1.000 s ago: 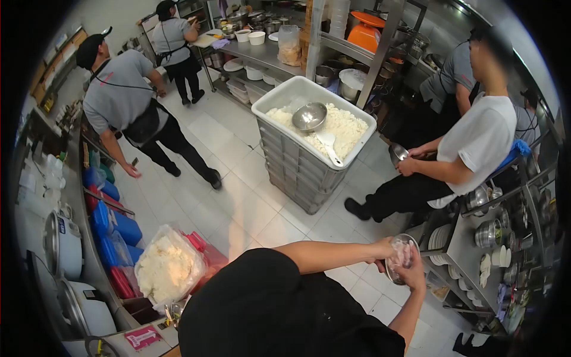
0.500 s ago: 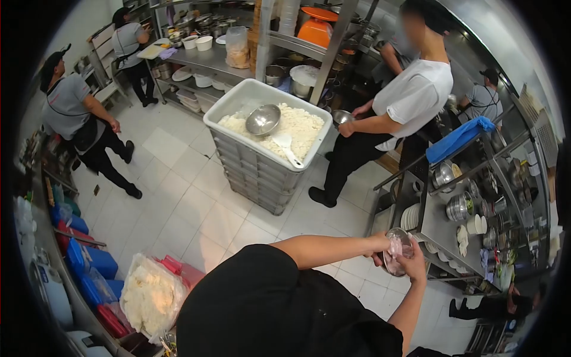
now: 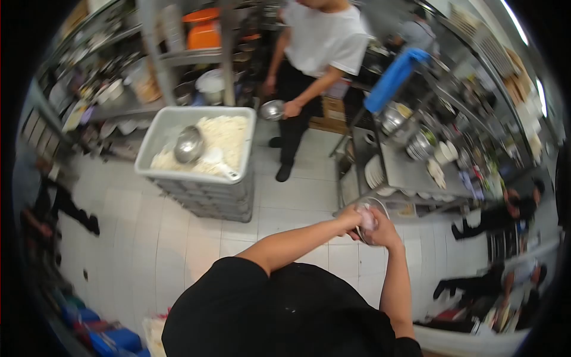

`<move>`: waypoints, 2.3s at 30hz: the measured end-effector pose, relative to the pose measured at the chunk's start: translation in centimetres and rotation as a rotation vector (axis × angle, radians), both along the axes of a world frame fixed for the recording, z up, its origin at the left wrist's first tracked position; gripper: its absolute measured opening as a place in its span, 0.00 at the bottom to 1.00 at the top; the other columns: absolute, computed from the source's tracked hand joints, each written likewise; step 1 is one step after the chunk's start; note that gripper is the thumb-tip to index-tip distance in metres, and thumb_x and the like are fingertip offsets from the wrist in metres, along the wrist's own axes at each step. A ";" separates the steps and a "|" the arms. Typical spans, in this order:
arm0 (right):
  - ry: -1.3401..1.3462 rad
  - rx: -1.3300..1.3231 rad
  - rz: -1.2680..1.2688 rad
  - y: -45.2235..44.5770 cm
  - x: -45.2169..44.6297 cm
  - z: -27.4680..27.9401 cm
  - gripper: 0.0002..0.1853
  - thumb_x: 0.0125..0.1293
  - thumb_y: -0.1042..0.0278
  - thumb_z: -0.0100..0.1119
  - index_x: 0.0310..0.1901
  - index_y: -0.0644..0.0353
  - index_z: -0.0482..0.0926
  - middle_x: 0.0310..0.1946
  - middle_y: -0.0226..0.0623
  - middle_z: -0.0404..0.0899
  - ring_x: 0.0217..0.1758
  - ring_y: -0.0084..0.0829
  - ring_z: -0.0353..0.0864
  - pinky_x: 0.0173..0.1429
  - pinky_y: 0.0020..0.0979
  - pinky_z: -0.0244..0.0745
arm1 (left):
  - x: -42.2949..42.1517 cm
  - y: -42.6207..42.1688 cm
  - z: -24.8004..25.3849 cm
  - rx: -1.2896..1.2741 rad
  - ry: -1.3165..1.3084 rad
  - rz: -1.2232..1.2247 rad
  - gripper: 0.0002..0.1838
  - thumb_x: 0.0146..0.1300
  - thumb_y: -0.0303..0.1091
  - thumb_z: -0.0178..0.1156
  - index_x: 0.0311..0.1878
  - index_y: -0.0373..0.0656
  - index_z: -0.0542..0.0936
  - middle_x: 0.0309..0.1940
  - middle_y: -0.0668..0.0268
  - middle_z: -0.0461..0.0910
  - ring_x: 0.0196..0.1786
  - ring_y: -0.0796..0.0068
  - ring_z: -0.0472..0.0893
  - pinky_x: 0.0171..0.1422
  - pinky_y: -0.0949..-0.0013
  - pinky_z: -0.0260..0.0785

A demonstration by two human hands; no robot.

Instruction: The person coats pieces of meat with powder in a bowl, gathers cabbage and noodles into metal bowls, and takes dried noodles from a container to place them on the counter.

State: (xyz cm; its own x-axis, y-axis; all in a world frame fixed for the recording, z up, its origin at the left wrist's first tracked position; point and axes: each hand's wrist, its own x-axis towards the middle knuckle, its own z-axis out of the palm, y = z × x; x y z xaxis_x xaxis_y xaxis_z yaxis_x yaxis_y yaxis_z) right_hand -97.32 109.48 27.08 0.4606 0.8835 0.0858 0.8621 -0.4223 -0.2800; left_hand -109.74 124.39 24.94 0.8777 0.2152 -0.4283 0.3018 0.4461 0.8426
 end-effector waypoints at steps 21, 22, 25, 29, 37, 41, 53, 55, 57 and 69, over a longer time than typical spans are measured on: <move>0.753 0.098 -0.372 -4.6 2.9 1.5 0.46 0.43 0.68 0.77 0.70 0.59 0.71 0.61 0.44 0.80 0.65 0.39 0.79 0.69 0.37 0.72 | 5.9 -2.4 -0.3 -0.125 -0.009 -0.256 0.37 0.54 0.19 0.51 0.71 0.42 0.64 0.55 0.52 0.79 0.42 0.52 0.88 0.31 0.53 0.88; 0.696 0.079 -0.375 -4.2 2.8 -0.2 0.46 0.43 0.66 0.78 0.69 0.61 0.71 0.60 0.43 0.80 0.63 0.40 0.78 0.69 0.37 0.72 | 6.3 -2.7 -0.3 -0.121 -0.015 -0.271 0.32 0.56 0.22 0.56 0.68 0.40 0.70 0.55 0.52 0.80 0.43 0.54 0.88 0.33 0.54 0.88; 0.665 0.177 -0.508 -4.8 2.7 -4.2 0.47 0.42 0.57 0.84 0.66 0.61 0.72 0.57 0.44 0.80 0.62 0.39 0.78 0.68 0.37 0.72 | 6.9 -2.3 -0.7 -0.083 0.014 -0.416 0.26 0.59 0.28 0.63 0.62 0.40 0.77 0.55 0.53 0.82 0.45 0.58 0.88 0.35 0.55 0.88; 0.288 -0.016 -0.685 -4.3 2.9 -2.8 0.42 0.52 0.52 0.78 0.68 0.57 0.72 0.61 0.50 0.81 0.64 0.50 0.81 0.66 0.45 0.76 | 8.2 -3.6 -6.0 -0.122 -0.040 -0.425 0.35 0.57 0.41 0.71 0.68 0.41 0.74 0.57 0.52 0.81 0.55 0.52 0.85 0.38 0.52 0.87; 0.714 0.132 -0.427 -2.6 5.2 0.4 0.50 0.46 0.80 0.73 0.76 0.57 0.64 0.64 0.49 0.76 0.66 0.44 0.79 0.64 0.41 0.79 | 8.1 1.3 -1.6 -0.161 -0.050 -0.356 0.28 0.63 0.34 0.60 0.68 0.47 0.71 0.53 0.50 0.82 0.33 0.56 0.89 0.19 0.61 0.82; 1.002 0.297 -0.439 -1.2 6.5 -4.3 0.46 0.44 0.82 0.69 0.70 0.63 0.63 0.58 0.42 0.77 0.60 0.38 0.78 0.61 0.38 0.78 | 9.7 1.1 -0.1 -0.087 -0.056 -0.273 0.26 0.69 0.41 0.55 0.69 0.48 0.71 0.50 0.51 0.82 0.29 0.55 0.87 0.17 0.62 0.80; 0.213 0.037 -0.413 -10.4 17.0 -2.2 0.48 0.48 0.61 0.76 0.72 0.59 0.66 0.66 0.53 0.75 0.68 0.52 0.76 0.70 0.43 0.73 | 22.6 -7.9 -1.9 -0.043 0.014 -0.264 0.28 0.65 0.36 0.56 0.69 0.47 0.70 0.52 0.51 0.83 0.31 0.50 0.89 0.21 0.56 0.82; 0.461 0.054 -0.455 -13.7 19.8 1.0 0.50 0.47 0.61 0.77 0.73 0.61 0.65 0.69 0.53 0.72 0.70 0.52 0.75 0.72 0.42 0.71 | 26.1 -10.1 -1.8 -0.073 -0.003 -0.358 0.25 0.67 0.37 0.55 0.67 0.48 0.72 0.51 0.52 0.84 0.34 0.52 0.89 0.21 0.56 0.82; 0.729 0.277 -0.469 -16.6 21.8 0.8 0.50 0.46 0.63 0.77 0.73 0.60 0.65 0.65 0.50 0.77 0.68 0.47 0.78 0.71 0.40 0.72 | 28.7 -13.0 0.0 -0.087 0.029 -0.439 0.24 0.68 0.37 0.54 0.67 0.48 0.73 0.51 0.54 0.84 0.35 0.54 0.89 0.21 0.57 0.82; 0.116 -0.105 -0.633 -24.5 32.4 4.2 0.43 0.47 0.62 0.77 0.69 0.54 0.74 0.66 0.53 0.76 0.67 0.54 0.77 0.69 0.43 0.74 | 42.3 -24.6 0.8 -0.121 -0.009 -0.355 0.36 0.52 0.17 0.49 0.69 0.41 0.67 0.55 0.52 0.76 0.49 0.46 0.86 0.39 0.43 0.89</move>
